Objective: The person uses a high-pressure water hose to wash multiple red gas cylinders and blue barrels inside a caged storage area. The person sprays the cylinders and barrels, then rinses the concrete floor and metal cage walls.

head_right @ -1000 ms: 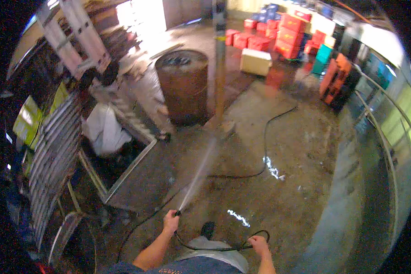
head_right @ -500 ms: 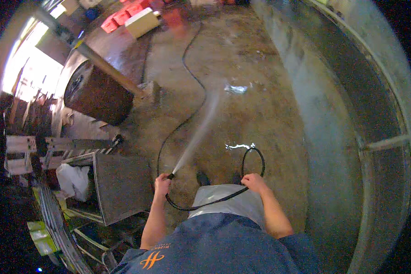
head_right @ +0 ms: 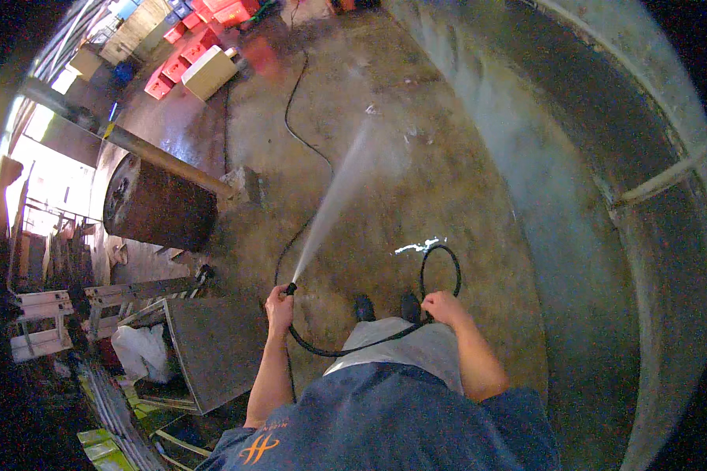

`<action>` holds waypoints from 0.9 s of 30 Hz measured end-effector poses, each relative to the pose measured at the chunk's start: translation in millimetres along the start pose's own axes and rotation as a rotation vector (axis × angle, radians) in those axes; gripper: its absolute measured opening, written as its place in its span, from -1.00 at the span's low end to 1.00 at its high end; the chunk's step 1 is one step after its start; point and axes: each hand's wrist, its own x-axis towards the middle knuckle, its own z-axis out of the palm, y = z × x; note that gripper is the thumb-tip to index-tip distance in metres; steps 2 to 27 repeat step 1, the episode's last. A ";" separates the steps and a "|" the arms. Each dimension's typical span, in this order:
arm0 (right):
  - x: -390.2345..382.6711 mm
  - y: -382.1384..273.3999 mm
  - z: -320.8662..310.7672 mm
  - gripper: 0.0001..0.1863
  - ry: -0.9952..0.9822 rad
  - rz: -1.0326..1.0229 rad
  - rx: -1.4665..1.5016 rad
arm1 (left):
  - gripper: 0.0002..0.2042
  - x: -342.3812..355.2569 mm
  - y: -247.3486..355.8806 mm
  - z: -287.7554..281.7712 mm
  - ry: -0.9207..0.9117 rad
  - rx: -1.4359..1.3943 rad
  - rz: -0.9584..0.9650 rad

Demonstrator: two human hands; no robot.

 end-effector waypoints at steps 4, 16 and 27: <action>6.0 -4.7 -3.1 -0.68 0.001 -0.019 -0.008 | -0.66 2.5 -0.8 -0.5 0.022 -0.015 -0.008; 6.0 -4.7 -3.1 -0.68 0.001 -0.019 -0.008 | -0.66 2.5 -0.8 -0.5 0.022 -0.015 -0.008; 6.0 -4.7 -3.1 -0.68 0.001 -0.019 -0.008 | -0.66 2.5 -0.8 -0.5 0.022 -0.015 -0.008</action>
